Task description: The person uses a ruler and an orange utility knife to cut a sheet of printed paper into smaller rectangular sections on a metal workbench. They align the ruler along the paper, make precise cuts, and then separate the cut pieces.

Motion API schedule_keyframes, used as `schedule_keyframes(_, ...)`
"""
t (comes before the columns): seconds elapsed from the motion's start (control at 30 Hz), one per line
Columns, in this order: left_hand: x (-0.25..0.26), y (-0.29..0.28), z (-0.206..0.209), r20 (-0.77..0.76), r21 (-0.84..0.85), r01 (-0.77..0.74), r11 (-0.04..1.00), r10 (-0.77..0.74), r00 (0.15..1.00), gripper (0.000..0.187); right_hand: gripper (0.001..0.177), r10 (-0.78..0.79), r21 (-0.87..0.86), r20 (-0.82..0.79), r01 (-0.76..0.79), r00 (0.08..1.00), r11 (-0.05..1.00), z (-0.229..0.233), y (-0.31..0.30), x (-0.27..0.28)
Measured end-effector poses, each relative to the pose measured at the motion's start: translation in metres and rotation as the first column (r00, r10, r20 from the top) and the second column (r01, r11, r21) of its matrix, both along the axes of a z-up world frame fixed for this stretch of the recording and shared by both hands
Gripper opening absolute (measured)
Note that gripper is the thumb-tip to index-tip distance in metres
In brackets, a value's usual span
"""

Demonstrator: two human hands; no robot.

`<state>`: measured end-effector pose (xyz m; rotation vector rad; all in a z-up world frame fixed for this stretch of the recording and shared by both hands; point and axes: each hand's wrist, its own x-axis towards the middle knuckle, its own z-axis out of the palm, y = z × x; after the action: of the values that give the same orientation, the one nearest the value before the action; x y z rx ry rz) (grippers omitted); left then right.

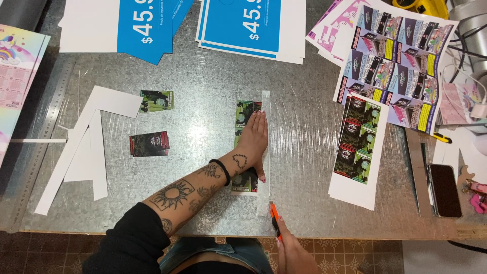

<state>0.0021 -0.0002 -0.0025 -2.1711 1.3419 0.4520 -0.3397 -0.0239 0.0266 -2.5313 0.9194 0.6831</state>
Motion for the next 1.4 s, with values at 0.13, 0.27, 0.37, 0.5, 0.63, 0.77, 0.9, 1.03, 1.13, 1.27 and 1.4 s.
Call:
schedule_keyframes(0.13,-0.003,0.001,0.007,-0.023,0.002,-0.021,1.000,0.021,1.000,0.202,0.061,-0.392,0.088,0.103,0.384,0.914,0.919,0.049,-0.025,0.019)
schedule_keyframes(0.27,-0.002,0.005,0.018,-0.025,-0.035,0.004,0.999,-0.004,1.000,0.198,0.059,-0.256,0.255,0.441,0.154,0.860,0.955,0.069,-0.050,0.111)
schedule_keyframes(0.37,-0.008,0.012,0.043,-0.101,-0.143,-0.060,0.988,0.046,0.994,0.184,0.056,-0.152,0.202,0.720,0.006,0.677,0.979,0.041,-0.059,0.190)
schedule_keyframes(0.5,-0.009,0.010,0.039,-0.090,-0.126,-0.071,0.990,0.060,0.994,0.182,0.050,0.013,0.070,0.814,-0.120,0.581,0.990,0.006,-0.073,0.253)
schedule_keyframes(0.63,-0.009,0.006,0.015,-0.079,-0.215,-0.085,0.973,0.069,0.994,0.175,0.046,0.049,0.028,0.783,-0.115,0.620,0.993,0.022,-0.063,0.266)
schedule_keyframes(0.77,-0.009,0.011,0.037,-0.081,-0.181,-0.086,0.980,0.073,0.994,0.173,0.050,-0.010,0.065,0.712,-0.051,0.702,0.997,0.012,-0.068,0.274)
schedule_keyframes(0.9,-0.017,0.017,0.051,-0.081,-0.217,-0.090,0.972,0.074,0.994,0.151,0.045,0.056,-0.003,0.676,-0.073,0.735,0.997,0.004,-0.076,0.269)
schedule_keyframes(1.03,-0.024,0.024,0.075,-0.037,-0.246,-0.110,0.963,0.104,0.994,0.121,0.041,0.153,-0.154,0.572,-0.078,0.805,0.985,-0.008,-0.098,0.278)
schedule_keyframes(1.13,-0.010,0.017,0.060,-0.088,-0.137,-0.057,0.989,0.045,0.995,0.175,0.041,0.160,-0.127,0.515,-0.110,0.842,0.986,0.014,-0.091,0.278)
schedule_keyframes(1.27,-0.008,0.014,0.051,-0.090,-0.131,-0.062,0.989,0.051,0.995,0.183,0.043,0.164,-0.091,0.476,-0.137,0.864,0.986,0.040,-0.069,0.257)
schedule_keyframes(1.4,-0.009,0.015,0.048,-0.063,-0.113,-0.041,0.993,0.034,0.997,0.182,0.042,0.047,0.037,0.448,-0.071,0.893,0.997,0.071,-0.041,0.218)
